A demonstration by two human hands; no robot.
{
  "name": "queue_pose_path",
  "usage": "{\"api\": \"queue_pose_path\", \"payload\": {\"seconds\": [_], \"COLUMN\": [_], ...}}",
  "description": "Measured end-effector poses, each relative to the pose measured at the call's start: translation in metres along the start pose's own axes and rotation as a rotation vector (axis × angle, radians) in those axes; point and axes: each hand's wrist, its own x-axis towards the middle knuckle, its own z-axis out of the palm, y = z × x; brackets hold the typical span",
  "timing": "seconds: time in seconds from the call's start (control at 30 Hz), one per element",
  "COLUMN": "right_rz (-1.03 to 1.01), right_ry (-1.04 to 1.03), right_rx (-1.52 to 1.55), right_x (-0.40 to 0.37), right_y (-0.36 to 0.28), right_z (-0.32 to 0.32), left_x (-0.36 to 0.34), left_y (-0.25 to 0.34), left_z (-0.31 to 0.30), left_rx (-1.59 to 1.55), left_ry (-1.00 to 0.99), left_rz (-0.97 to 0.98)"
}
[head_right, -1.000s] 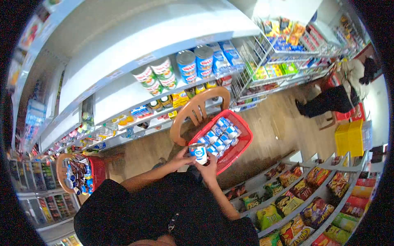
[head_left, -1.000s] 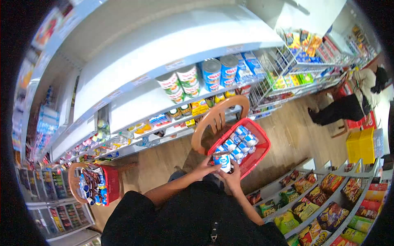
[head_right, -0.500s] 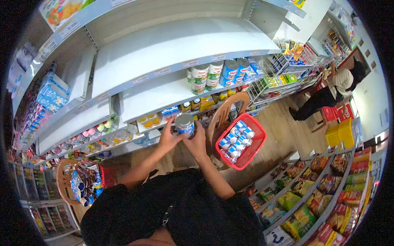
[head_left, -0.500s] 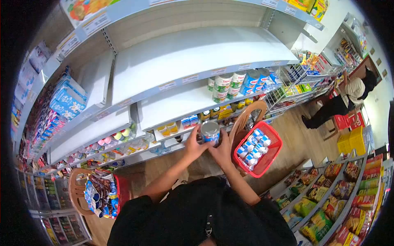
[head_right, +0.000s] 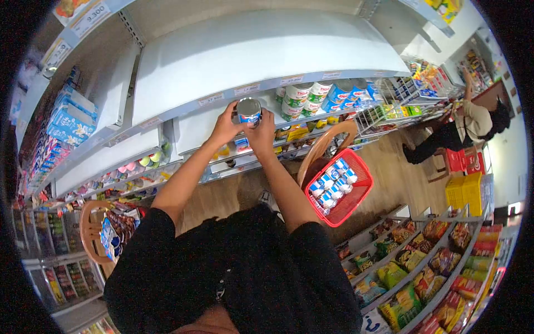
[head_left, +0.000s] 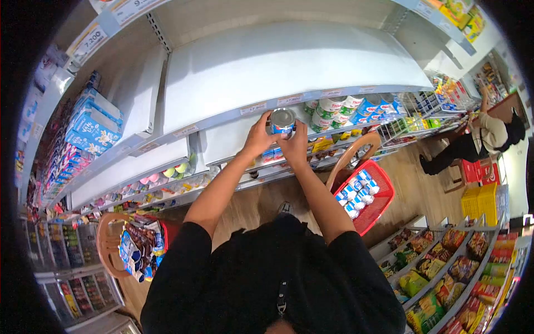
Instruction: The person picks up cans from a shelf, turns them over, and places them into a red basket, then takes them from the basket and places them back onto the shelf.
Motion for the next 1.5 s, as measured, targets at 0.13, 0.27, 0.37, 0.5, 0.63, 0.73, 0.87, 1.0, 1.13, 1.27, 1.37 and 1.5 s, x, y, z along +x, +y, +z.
{"api": "queue_pose_path", "payload": {"seconds": [0.13, 0.27, 0.37, 0.5, 0.63, 0.73, 0.87, 1.0, 1.13, 1.27, 1.37, 1.5], "right_rz": [0.035, 0.053, -0.004, 0.059, 0.022, 0.037, 0.023, 0.019, -0.085, -0.023, 0.255, 0.729], "right_ry": [-0.064, -0.097, -0.057, -0.156, -0.147, -0.145, -0.127, -0.150, -0.102, 0.020, 0.097, 0.301], "right_rx": [-0.106, -0.047, -0.020, -0.094, -0.118, -0.164, -0.178, -0.165, -0.139, -0.149, -0.157, -0.075], "right_x": [0.006, 0.005, 0.007, 0.004, 0.005, 0.005, 0.007, -0.002, -0.028, -0.109, -0.202, -0.322], "right_y": [0.021, 0.038, 0.040, 0.044, 0.044, 0.047, 0.051, 0.043, 0.020, 0.008, 0.019, 0.029], "right_z": [0.019, 0.027, 0.028, 0.025, 0.025, 0.029, 0.034, 0.027, -0.001, -0.045, -0.078, -0.123], "left_x": [0.016, 0.016, 0.015, 0.010, 0.013, 0.014, 0.020, 0.024, 0.006, -0.069, -0.157, -0.257], "left_y": [-0.022, -0.035, -0.042, -0.047, -0.046, -0.041, -0.037, -0.046, -0.035, -0.023, -0.044, -0.087], "left_z": [-0.003, 0.002, 0.009, 0.012, 0.008, 0.005, 0.000, -0.003, -0.008, -0.012, 0.001, 0.027], "left_rx": [0.049, 0.031, 0.032, 0.055, 0.049, 0.015, 0.061, 0.039, 0.053, -0.182, -0.195, -0.379], "left_ry": [0.000, -0.012, -0.003, 0.020, -0.035, -0.039, -0.121, -0.171, -0.034, 0.219, 0.022, -0.375], "left_rz": [0.016, -0.025, -0.036, 0.008, -0.014, 0.000, 0.006, 0.010, -0.030, 0.188, 0.114, -0.194]}}
